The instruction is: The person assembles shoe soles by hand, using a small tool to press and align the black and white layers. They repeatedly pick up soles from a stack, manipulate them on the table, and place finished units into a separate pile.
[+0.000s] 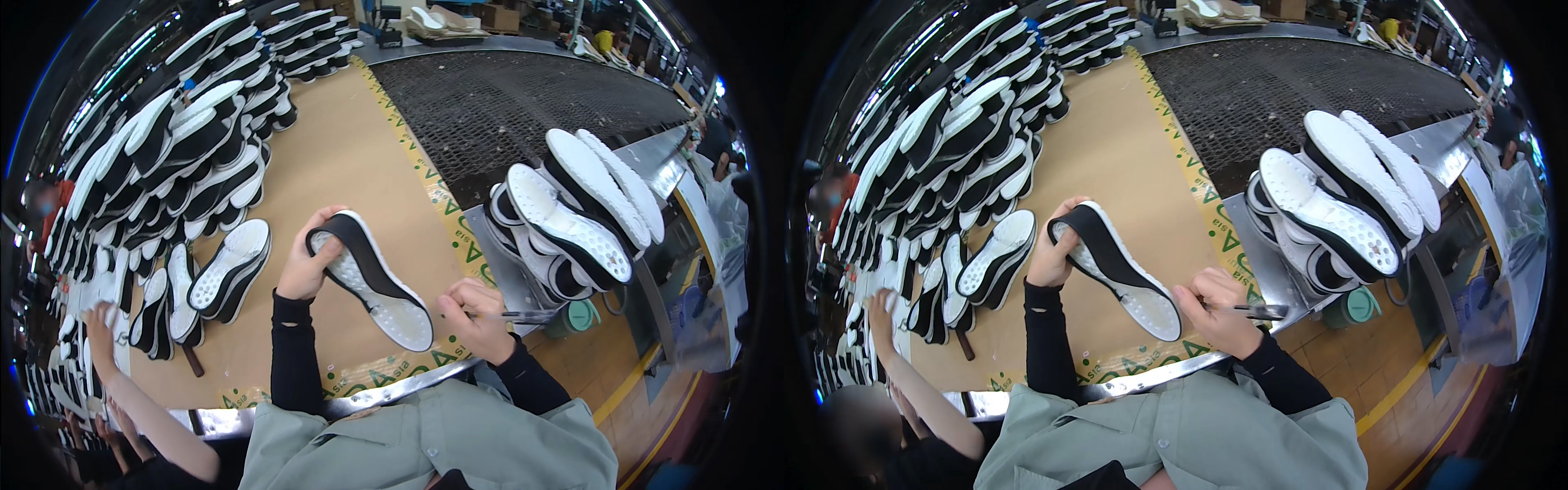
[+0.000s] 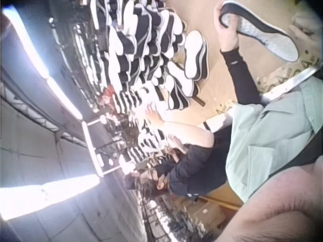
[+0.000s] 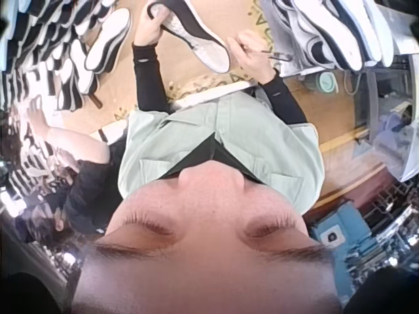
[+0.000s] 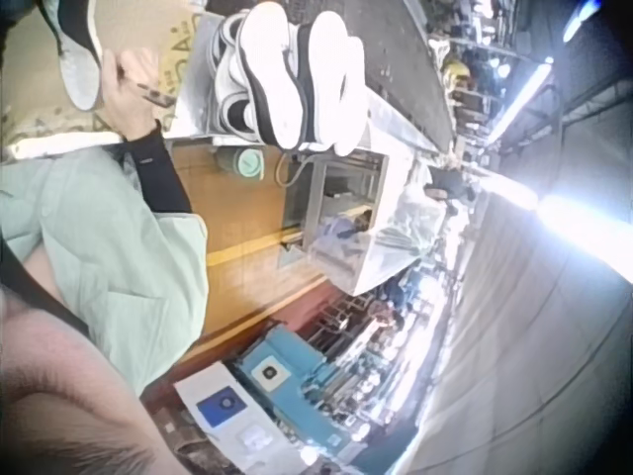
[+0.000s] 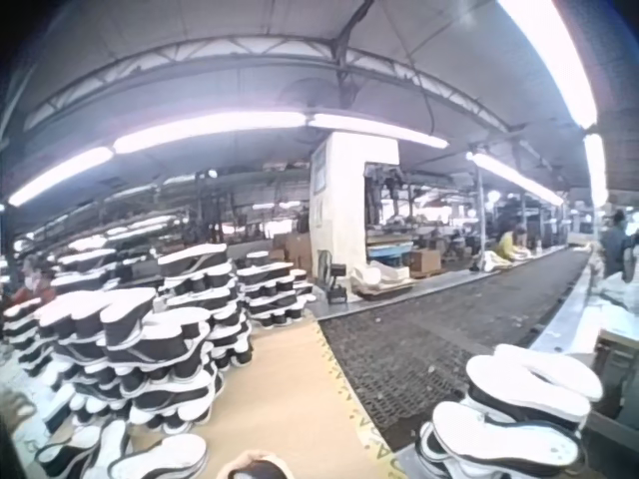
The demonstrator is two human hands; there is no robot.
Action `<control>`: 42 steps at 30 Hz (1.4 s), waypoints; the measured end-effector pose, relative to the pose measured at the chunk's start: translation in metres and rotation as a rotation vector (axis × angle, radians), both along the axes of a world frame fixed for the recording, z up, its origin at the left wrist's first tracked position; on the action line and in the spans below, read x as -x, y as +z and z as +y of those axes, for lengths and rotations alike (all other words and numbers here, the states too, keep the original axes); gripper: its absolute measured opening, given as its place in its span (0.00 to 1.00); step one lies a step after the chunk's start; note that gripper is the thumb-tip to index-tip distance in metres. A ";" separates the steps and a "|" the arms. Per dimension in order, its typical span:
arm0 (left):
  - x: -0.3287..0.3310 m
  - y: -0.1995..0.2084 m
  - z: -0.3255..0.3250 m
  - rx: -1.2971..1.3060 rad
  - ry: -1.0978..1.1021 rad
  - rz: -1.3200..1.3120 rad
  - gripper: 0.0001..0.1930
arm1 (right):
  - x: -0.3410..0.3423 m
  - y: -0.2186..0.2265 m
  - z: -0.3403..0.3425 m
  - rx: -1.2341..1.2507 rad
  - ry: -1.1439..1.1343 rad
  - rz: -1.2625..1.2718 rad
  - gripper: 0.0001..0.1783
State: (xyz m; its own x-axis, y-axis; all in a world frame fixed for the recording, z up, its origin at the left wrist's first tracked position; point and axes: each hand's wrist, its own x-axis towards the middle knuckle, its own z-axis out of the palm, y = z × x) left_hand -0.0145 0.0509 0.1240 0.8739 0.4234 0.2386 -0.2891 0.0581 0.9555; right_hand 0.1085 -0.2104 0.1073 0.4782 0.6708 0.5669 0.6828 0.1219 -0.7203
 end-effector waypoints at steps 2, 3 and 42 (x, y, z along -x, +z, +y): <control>-0.005 -0.003 -0.002 0.056 0.108 -0.034 0.28 | -0.007 0.010 -0.011 -0.089 -0.010 0.088 0.11; -0.008 -0.009 0.000 0.131 0.127 -0.042 0.25 | -0.011 0.016 -0.019 -0.132 -0.025 0.127 0.11; -0.017 -0.028 -0.012 0.201 -0.087 0.153 0.30 | -0.031 0.052 -0.037 -0.056 0.309 -0.252 0.10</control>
State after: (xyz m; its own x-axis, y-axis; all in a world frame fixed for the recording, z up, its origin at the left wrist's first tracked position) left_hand 0.0027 0.0390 0.0961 0.9284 0.3711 0.0196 -0.1278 0.2695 0.9545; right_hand 0.1390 -0.2474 0.1594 0.1003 0.7260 0.6803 0.7621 0.3835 -0.5216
